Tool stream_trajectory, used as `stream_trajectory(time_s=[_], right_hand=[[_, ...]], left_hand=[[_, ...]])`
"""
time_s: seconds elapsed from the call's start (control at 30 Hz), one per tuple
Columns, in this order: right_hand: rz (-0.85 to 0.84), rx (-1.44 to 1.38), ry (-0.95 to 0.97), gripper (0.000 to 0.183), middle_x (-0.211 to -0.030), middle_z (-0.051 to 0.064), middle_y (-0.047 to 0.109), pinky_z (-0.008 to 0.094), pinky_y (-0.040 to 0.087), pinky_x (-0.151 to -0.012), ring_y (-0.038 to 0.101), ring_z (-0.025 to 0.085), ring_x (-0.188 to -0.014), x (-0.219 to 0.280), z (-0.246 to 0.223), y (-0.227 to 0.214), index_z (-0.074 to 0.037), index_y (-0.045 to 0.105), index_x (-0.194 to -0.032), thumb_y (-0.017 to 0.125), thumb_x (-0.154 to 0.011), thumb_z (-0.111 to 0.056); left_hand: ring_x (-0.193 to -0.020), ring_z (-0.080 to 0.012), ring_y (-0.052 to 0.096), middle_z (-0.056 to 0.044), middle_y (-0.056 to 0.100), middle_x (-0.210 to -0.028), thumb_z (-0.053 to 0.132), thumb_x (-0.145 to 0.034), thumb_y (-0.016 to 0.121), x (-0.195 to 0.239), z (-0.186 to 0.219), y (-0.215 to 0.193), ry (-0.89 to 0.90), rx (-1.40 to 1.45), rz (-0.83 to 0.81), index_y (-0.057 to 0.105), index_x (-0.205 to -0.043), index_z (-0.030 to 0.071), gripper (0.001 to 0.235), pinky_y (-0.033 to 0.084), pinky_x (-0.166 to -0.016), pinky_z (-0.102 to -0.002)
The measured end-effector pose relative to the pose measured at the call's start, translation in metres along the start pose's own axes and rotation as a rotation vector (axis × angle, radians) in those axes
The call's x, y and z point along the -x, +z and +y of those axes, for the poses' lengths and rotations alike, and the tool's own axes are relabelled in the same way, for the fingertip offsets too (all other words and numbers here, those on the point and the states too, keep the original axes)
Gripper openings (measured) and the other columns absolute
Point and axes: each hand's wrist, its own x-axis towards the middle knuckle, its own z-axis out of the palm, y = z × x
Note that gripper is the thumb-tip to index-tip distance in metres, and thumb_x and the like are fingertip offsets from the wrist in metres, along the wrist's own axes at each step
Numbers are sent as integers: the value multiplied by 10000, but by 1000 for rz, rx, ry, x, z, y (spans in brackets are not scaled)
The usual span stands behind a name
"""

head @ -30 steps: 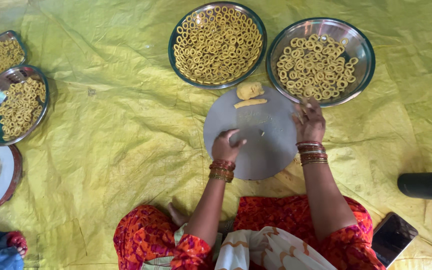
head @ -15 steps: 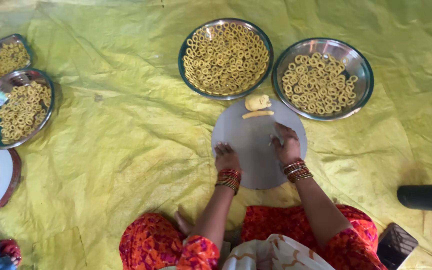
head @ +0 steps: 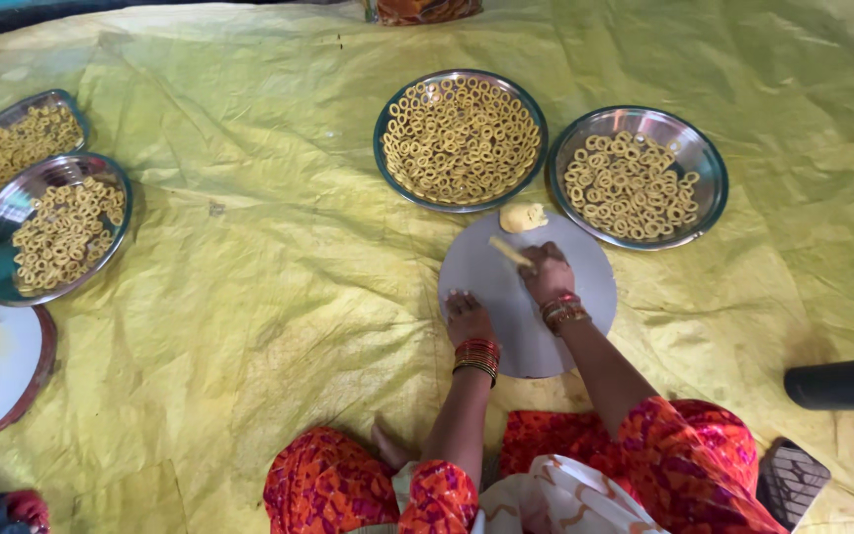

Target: The person sits on a yellow floor covering and shapes dough into ring-shaped snacks. They roll small pieces of dough into thin ropes on a grey board, then join the ends to form rings, placing the finished pieces into metal bowls.

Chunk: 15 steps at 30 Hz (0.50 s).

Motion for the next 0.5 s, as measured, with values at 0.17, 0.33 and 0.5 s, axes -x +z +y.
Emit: stream_trajectory(time_s=[0.17,0.33,0.5], right_hand=[[-30,-261,-87,339,-1002,102,762,376,603,-747,726,242,-801,56,-8,-29,-149,753,-1142,813,-811,-115],[-333,-281,127,366,-1016,65,789,331,584,-621,676,178,-659,115,-12,-68,-201,739,-1232,780,-876,-127],[-335,-496,-64,373,-1018,72,791,285,605,-678,713,139,-740,136,-14,-78,-122,756,-1171,779,-808,-38]], left_hand=[[-1545,-414,199,-271,199,-1658,440,-619,968,16,-26,-6,190,127,122,231,-1580,27,1280,238,-1259,-415],[-1440,-438,345,-260,346,-1567,396,-689,910,44,-33,7,401,507,272,382,-1512,170,1003,361,-1145,-455],[-1057,-393,694,-213,735,-1089,294,-918,717,84,-14,18,490,525,242,701,-1213,166,322,553,-965,-485]])
